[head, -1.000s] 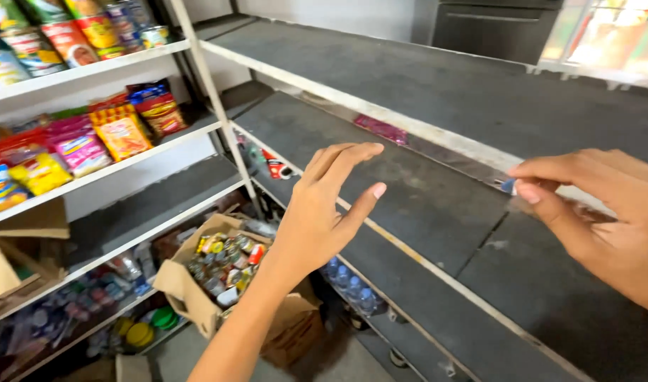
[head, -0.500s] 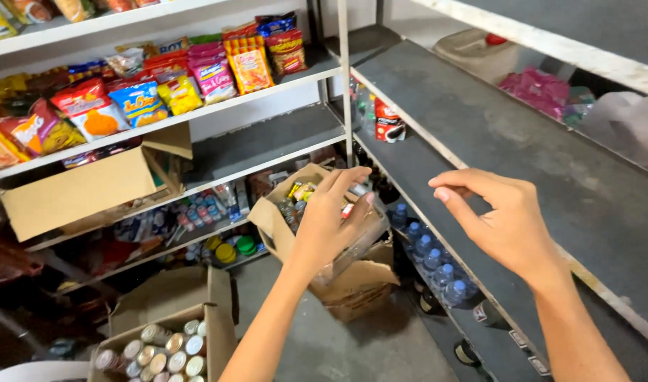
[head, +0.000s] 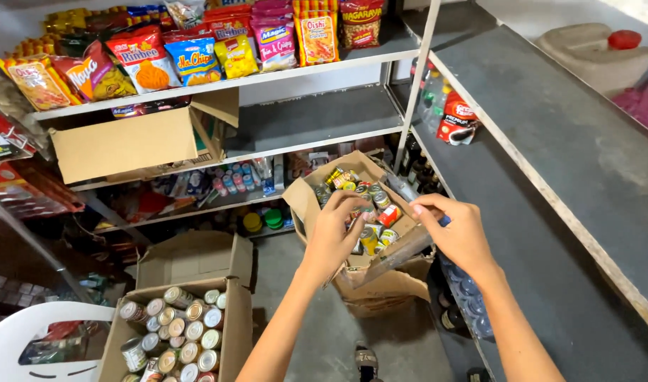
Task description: Stocking canned goods from a cardboard box onto a metal shelf.
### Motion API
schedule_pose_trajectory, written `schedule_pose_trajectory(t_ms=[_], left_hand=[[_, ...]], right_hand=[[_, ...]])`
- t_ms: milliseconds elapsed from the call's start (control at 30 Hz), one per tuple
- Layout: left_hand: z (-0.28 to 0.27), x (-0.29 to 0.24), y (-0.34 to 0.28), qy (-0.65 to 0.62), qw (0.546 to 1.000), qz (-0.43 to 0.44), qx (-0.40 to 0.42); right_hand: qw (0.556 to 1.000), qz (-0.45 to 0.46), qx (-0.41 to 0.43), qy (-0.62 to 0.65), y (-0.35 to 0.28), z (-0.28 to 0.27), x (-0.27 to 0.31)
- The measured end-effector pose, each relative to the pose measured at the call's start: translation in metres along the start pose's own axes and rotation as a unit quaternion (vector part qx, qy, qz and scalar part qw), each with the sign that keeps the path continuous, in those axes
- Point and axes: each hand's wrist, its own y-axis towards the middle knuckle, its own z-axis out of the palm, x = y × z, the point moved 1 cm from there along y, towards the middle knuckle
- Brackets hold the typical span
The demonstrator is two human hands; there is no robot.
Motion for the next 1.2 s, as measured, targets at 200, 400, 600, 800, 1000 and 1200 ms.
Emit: schedule_pose_trajectory(t_ms=[200, 400, 600, 800, 1000, 1200], left_hand=[[0.014, 0.061, 0.022, -0.023, 0.996, -0.088, -0.005], [0.032, 0.144, 0.019, 0.049, 0.994, -0.063, -0.081], [0.028, 0.186, 0.018, 0.029, 0.977, -0.195, -0.084], [0.002, 0.256, 0.015, 0.010, 0.976, -0.211, -0.057], [-0.014, 0.327, 0.020, 0.000, 0.974, -0.224, 0.028], [-0.012, 0.382, 0.022, -0.026, 0.971, -0.219, 0.097]], right_hand=[[0.996, 0.065, 0.060, -0.004, 0.037, 0.049, -0.068], [0.993, 0.080, 0.082, -0.004, 0.052, 0.098, -0.155], [0.986, 0.110, 0.107, 0.060, 0.064, 0.145, -0.220], [0.979, 0.162, 0.125, 0.016, 0.063, 0.207, -0.280], [0.966, 0.208, 0.150, -0.013, 0.049, 0.252, -0.305], [0.952, 0.211, 0.193, -0.107, 0.028, 0.269, -0.337]])
